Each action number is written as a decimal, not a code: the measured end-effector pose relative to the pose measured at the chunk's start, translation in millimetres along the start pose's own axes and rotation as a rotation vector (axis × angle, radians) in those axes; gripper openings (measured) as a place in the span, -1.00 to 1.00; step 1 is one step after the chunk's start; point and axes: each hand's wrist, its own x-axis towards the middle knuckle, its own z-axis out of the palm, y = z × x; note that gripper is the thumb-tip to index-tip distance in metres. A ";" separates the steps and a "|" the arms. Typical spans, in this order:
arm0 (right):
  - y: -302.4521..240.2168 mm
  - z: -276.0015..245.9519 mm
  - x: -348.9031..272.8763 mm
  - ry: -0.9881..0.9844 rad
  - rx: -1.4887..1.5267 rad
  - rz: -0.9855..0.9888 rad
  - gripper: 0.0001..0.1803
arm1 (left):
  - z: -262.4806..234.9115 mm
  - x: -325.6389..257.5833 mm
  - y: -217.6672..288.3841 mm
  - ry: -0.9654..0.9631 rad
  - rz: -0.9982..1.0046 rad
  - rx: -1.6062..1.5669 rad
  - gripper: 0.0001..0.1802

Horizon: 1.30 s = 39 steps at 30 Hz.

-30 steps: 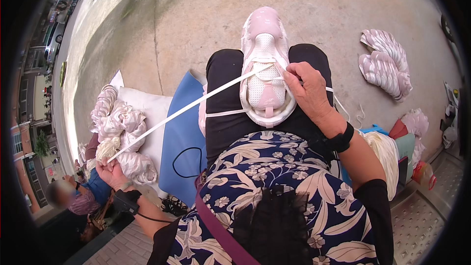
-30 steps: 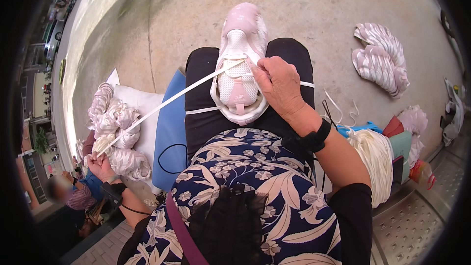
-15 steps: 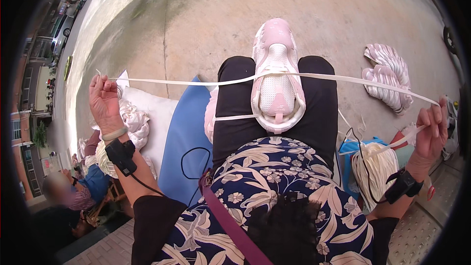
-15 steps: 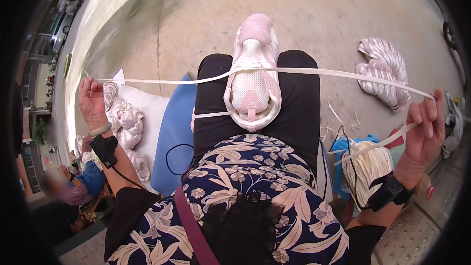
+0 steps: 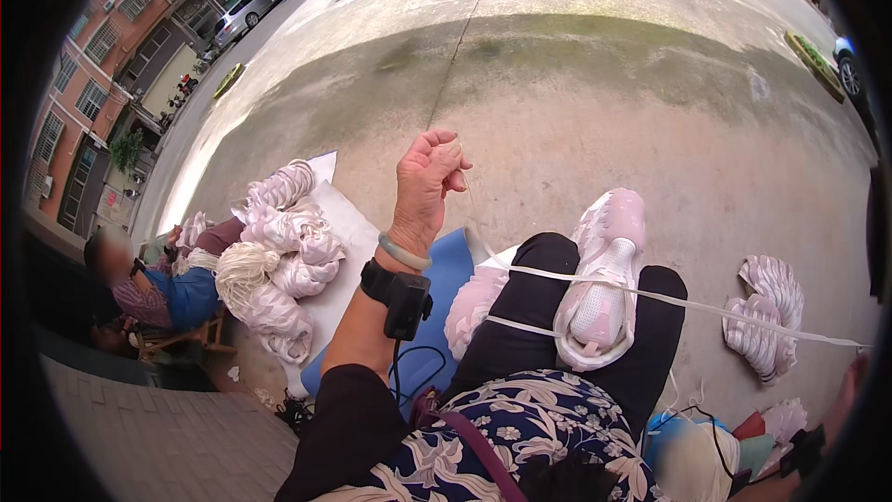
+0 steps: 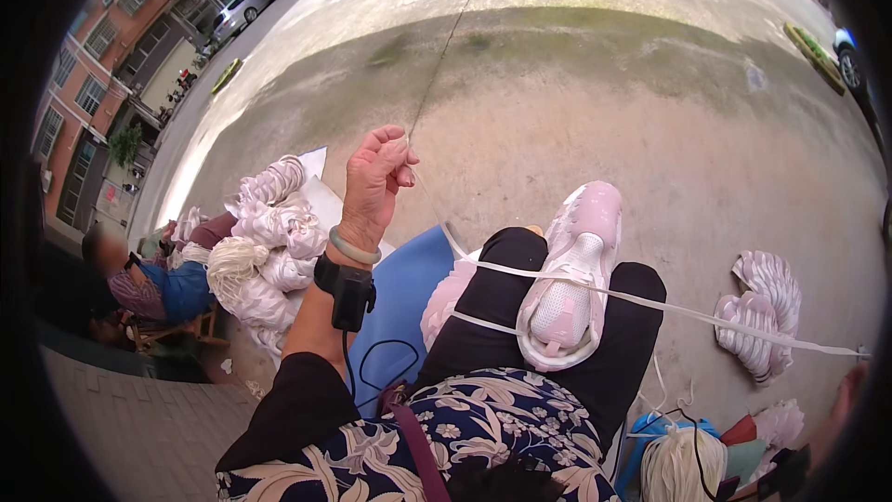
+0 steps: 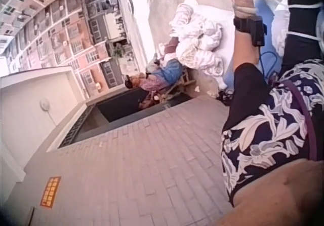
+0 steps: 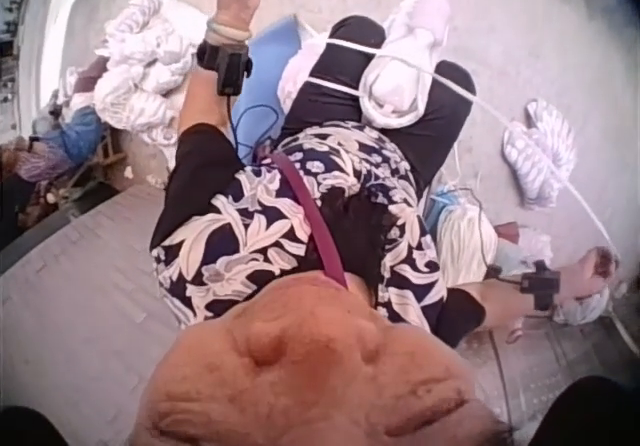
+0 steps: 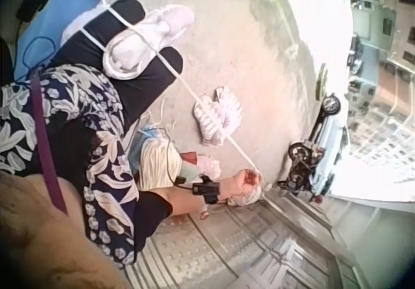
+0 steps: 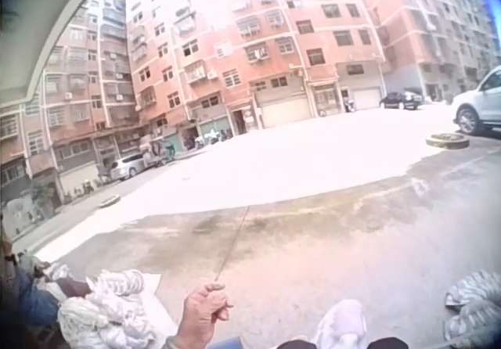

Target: The person is lacing a pink and white shoe in an outdoor manufacturing environment.

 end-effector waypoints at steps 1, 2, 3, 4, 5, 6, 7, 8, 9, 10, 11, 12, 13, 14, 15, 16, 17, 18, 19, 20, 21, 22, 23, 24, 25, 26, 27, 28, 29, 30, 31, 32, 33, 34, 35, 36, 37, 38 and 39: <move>3.1 -2.7 1.1 -0.031 -0.021 0.023 -0.68 | 9.0 -1.6 -4.5 -0.040 -0.019 -0.001 -0.73; 7.0 -5.3 4.4 -0.058 -0.047 0.045 -0.62 | 16.5 -3.4 -8.9 -0.083 -0.042 -0.004 -0.70; 12.7 -4.2 7.8 -0.081 -0.075 0.067 -0.55 | 24.4 -5.4 -14.3 -0.098 -0.063 -0.021 -0.70; 18.5 -2.6 10.4 -0.103 -0.100 0.092 -0.49 | 33.6 -9.0 -19.4 -0.129 -0.079 -0.025 -0.68; 78.9 45.1 -6.2 -0.130 -0.084 0.209 -0.45 | 40.8 -16.6 -22.5 -0.139 -0.086 -0.006 -0.65; 118.1 88.3 -29.8 -0.189 -0.070 0.320 -0.45 | 49.5 -21.1 -27.6 -0.155 -0.106 -0.018 -0.65; 150.7 114.5 -47.9 -0.278 -0.079 0.420 -0.45 | 57.9 -26.9 -32.9 -0.206 -0.131 -0.037 -0.64; 178.9 136.9 -63.8 -0.328 -0.136 0.502 -0.47 | 66.0 -31.7 -38.3 -0.260 -0.157 -0.056 -0.63; 202.2 154.7 -78.3 -0.332 -0.277 0.550 -0.49 | 73.6 -35.9 -42.1 -0.280 -0.175 -0.067 -0.63; 227.4 167.1 -93.4 -0.373 -0.316 0.585 -0.56 | 78.5 -41.6 -46.7 -0.311 -0.204 -0.088 -0.62; 244.2 181.5 -108.7 -0.403 -0.375 0.630 -0.63 | 83.7 -47.0 -49.0 -0.345 -0.234 -0.114 -0.62; 257.7 187.3 -120.4 -0.437 -0.424 0.656 -0.68 | 90.3 -51.2 -51.0 -0.380 -0.261 -0.129 -0.60; 268.6 193.5 -130.3 -0.474 -0.466 0.675 -0.72 | 96.1 -55.9 -54.4 -0.395 -0.277 -0.134 -0.60; 280.1 198.1 -135.1 -0.525 -0.501 0.684 -0.75 | 98.6 -58.6 -58.4 -0.403 -0.303 -0.138 -0.59; 289.1 201.2 -141.8 -0.549 -0.513 0.661 -0.79 | 101.1 -62.7 -61.9 -0.414 -0.319 -0.139 -0.57; 294.5 202.5 -144.2 -0.589 -0.598 0.625 -0.79 | 103.5 -65.3 -65.4 -0.442 -0.310 -0.150 -0.55; 299.2 203.6 -145.8 -0.629 -0.683 0.589 -0.78 | 106.1 -67.6 -66.1 -0.448 -0.318 -0.152 -0.55; 303.9 204.5 -148.1 -0.620 -0.687 0.591 -0.78 | 109.2 -69.5 -66.0 -0.470 -0.326 -0.151 -0.54; 308.4 205.7 -150.5 -0.646 -0.765 0.442 -0.78 | 111.6 -71.2 -66.8 -0.492 -0.334 -0.150 -0.53; 311.7 207.1 -152.3 -0.670 -0.840 0.291 -0.77 | 113.3 -72.8 -68.7 -0.497 -0.342 -0.154 -0.53; 314.5 209.2 -153.4 -0.664 -0.847 0.294 -0.77 | 114.6 -74.4 -70.8 -0.502 -0.355 -0.170 -0.52; 317.0 211.1 -154.1 -0.673 -0.838 0.272 -0.77 | 116.0 -75.8 -72.8 -0.506 -0.367 -0.185 -0.52; 318.1 211.2 -153.8 -0.681 -0.830 0.250 -0.77 | 117.9 -76.9 -74.2 -0.509 -0.375 -0.190 -0.52; 317.5 211.5 -152.1 -0.704 -0.795 0.312 -0.76 | 119.6 -77.3 -74.9 -0.515 -0.392 -0.194 -0.51; 318.1 210.3 -151.4 -0.700 -0.799 0.315 -0.76 | 120.6 -77.6 -75.9 -0.521 -0.409 -0.199 -0.50; 318.9 208.8 -151.1 -0.682 -0.754 0.382 -0.76 | 121.1 -77.5 -77.1 -0.523 -0.414 -0.201 -0.50; 319.7 207.7 -150.8 -0.664 -0.707 0.448 -0.76 | 121.4 -76.9 -78.2 -0.527 -0.422 -0.198 -0.50; 319.8 206.9 -150.2 -0.661 -0.708 0.450 -0.76 | 121.6 -76.4 -79.4 -0.531 -0.430 -0.194 -0.49; 319.3 206.0 -149.6 -0.639 -0.683 0.492 -0.76 | 121.9 -76.1 -80.5 -0.531 -0.433 -0.195 -0.49; 319.2 205.2 -149.3 -0.618 -0.656 0.533 -0.77 | 122.3 -76.1 -81.5 -0.530 -0.441 -0.177 -0.49; 320.1 204.4 -149.6 -0.616 -0.656 0.535 -0.77 | 122.7 -76.2 -82.3 -0.528 -0.448 -0.159 -0.49; 321.6 203.4 -150.2 -0.594 -0.637 0.551 -0.77 | 123.0 -76.5 -82.9 -0.528 -0.451 -0.158 -0.49; 323.1 202.3 -151.0 -0.571 -0.616 0.567 -0.77 | 123.1 -76.9 -83.5 -0.523 -0.451 -0.161 -0.49; 324.4 201.4 -151.5 -0.568 -0.615 0.569 -0.77 | 123.2 -77.3 -83.8 -0.518 -0.452 -0.163 -0.48; 325.7 200.5 -151.7 -0.554 -0.591 0.581 -0.78 | 123.4 -77.5 -83.6 -0.519 -0.454 -0.161 -0.48; 326.4 200.0 -151.8 -0.541 -0.567 0.593 -0.79 | 123.9 -77.7 -82.8 -0.514 -0.458 -0.148 -0.48; 326.5 199.9 -152.1 -0.538 -0.565 0.594 -0.79 | 124.2 -77.9 -82.5 -0.508 -0.461 -0.135 -0.47; 326.3 200.1 -152.4 -0.526 -0.554 0.611 -0.79 | 124.2 -78.3 -82.8 -0.509 -0.464 -0.133 -0.47; 326.0 200.1 -152.6 -0.515 -0.543 0.628 -0.80 | 124.2 -78.8 -83.3 -0.510 -0.465 -0.136 -0.47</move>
